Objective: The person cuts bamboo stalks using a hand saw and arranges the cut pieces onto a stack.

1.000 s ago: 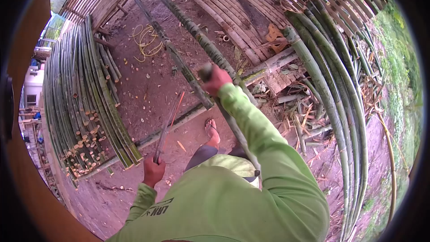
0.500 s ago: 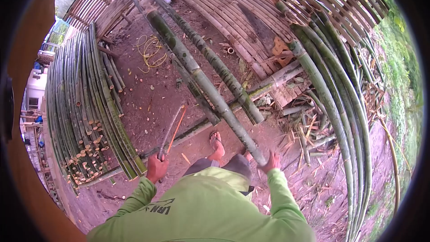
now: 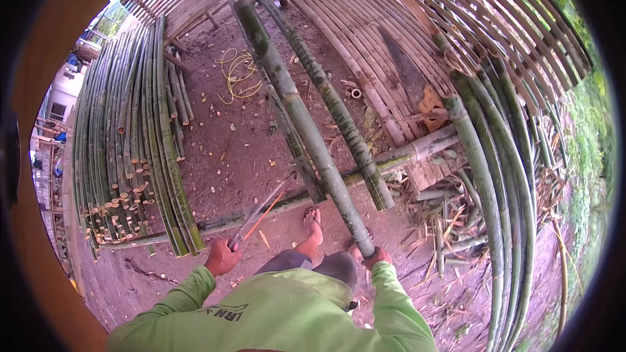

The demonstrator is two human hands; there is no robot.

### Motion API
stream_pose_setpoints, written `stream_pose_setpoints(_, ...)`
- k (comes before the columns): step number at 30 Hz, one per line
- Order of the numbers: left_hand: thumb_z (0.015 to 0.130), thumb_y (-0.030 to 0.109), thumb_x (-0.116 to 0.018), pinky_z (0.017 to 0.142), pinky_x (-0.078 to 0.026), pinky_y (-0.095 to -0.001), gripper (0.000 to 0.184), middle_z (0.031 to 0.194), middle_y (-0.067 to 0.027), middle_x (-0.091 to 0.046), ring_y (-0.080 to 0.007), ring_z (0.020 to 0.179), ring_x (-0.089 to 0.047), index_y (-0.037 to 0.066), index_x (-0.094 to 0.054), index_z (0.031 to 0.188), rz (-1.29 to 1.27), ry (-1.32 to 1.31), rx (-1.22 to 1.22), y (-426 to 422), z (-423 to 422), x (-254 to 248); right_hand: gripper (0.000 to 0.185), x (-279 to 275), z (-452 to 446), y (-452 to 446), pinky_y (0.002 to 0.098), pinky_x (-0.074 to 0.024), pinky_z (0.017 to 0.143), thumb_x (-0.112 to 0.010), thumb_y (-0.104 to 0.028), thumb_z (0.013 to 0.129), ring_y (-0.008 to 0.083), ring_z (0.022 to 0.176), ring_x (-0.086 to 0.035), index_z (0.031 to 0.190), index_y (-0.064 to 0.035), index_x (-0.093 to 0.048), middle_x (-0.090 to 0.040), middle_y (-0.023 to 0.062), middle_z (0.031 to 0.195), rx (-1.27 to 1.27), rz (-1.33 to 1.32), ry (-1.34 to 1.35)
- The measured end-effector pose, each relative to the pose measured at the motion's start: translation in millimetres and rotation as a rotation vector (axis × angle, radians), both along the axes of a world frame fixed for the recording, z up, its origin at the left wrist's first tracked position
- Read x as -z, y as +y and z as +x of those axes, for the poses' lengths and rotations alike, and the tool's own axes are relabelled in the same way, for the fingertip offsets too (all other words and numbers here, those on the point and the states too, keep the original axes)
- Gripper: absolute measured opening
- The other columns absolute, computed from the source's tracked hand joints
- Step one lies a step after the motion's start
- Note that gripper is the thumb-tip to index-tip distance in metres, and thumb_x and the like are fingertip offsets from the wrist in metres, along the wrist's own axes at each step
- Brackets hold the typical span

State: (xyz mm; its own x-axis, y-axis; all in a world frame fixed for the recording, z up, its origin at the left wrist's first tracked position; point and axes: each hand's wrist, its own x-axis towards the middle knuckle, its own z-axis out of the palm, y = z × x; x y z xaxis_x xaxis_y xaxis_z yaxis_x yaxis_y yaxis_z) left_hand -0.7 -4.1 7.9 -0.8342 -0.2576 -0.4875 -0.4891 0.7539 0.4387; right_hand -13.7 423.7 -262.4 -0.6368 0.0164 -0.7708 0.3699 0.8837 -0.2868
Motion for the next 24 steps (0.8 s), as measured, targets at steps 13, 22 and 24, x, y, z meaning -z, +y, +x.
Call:
stream_pose_setpoints(13, 0.073, 0.014, -0.063, 0.051, -0.043, -0.0353, 0.017, 0.056, -0.0138, -0.051, -0.0211, 0.05, -0.05, 0.004, -0.05, 0.066, 0.146, 0.234, -0.364, -44.6, 52.9, 5.6, 0.069, -162.5, -233.2, -183.6, 0.0404, -0.0516, 0.081, -0.079, -0.027, 0.053, 0.0361, 0.092, -0.064, 0.112, 0.0002, -0.055, -0.065, 0.0212, 0.094, 0.024, -0.403, 0.497)
stream_pose_setpoints(22, 0.072, 0.013, -0.063, 0.049, -0.042, -0.0347, 0.019, 0.053, -0.01, -0.051, -0.0185, 0.048, -0.049, 0.001, -0.051, 0.065, 0.201, 0.223, -0.46, -57.9, 87.0, 13.4, 0.088, -264.8, -448.4, -356.0, 0.0474, -0.0317, 0.106, -0.077, -0.036, 0.066, 0.0316, 0.13, -0.037, 0.139, -0.0128, -0.034, -0.041, 0.0168, 0.137, -0.13, -0.115, 1.014)
stream_pose_setpoints(24, 0.072, 0.012, -0.063, 0.049, -0.042, -0.0349, 0.017, 0.052, -0.0106, -0.05, -0.0186, 0.048, -0.049, 0.001, -0.052, 0.065, 0.214, 0.205, -0.449, -61.2, 84.4, 6.9, 0.09, -263.7, -439.3, -345.7, 0.0498, -0.0256, 0.109, -0.077, -0.038, 0.068, 0.0309, 0.135, -0.029, 0.141, -0.0167, -0.029, -0.033, 0.0143, 0.143, -0.178, -0.024, 1.015)
